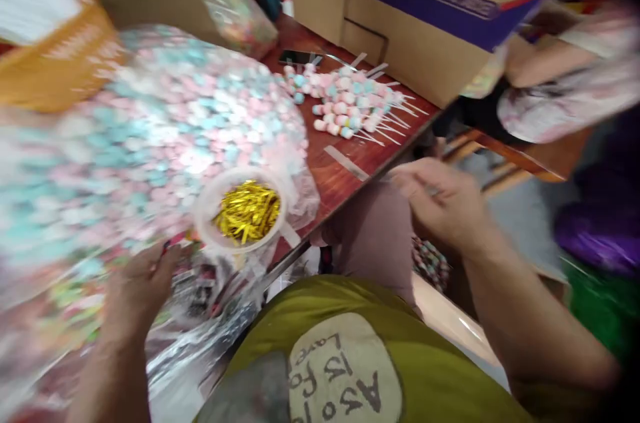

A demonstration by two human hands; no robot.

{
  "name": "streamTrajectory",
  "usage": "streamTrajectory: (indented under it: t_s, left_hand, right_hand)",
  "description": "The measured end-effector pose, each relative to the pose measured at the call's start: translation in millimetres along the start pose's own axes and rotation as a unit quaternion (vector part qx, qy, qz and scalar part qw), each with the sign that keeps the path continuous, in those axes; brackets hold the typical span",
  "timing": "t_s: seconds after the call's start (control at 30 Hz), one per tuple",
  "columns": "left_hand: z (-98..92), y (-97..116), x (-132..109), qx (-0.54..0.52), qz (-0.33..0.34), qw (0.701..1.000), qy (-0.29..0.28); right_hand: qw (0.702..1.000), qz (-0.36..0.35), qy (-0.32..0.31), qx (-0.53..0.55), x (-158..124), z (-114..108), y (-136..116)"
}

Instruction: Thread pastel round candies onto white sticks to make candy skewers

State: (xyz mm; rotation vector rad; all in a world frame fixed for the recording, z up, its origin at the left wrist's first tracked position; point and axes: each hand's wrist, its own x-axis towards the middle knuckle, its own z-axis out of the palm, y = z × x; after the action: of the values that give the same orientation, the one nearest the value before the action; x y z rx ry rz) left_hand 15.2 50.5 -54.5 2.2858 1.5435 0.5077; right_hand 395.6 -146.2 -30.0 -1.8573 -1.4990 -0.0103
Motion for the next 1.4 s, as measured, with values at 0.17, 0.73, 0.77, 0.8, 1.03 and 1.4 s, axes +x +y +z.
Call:
streamTrajectory:
  t_s: [0.17,0.73,0.77,0.8,1.03,1.4]
  left_hand:
    - [-41.7,38,-26,-0.081,0.064,0.994,-0.025]
    - [5.1,58,-10,-0.328,0.062,0.942,0.033]
    - [5.9,60,-8,-0.321,0.083,0.943,0.020]
    - [7.4,63,-5,-0.314,0.100,0.944,0.013]
    - [31.0,78,2,-0.237,0.116,0.965,0.000]
    - [22.7,60,0,-0.293,0.092,0.949,0.074]
  right_hand:
    - [0.935,-0.288,-0.101,0.179,57,108,-123]
    - [0.897,-0.168,-0.245,0.327,81,138,-139]
    - [0.905,-0.158,-0.235,0.316,83,137,-134]
    - [0.916,-0.139,-0.219,0.306,83,137,-128]
    - [0.934,-0.103,-0.208,0.271,76,141,-106]
    - [0.986,0.091,-0.022,-0.137,132,101,66]
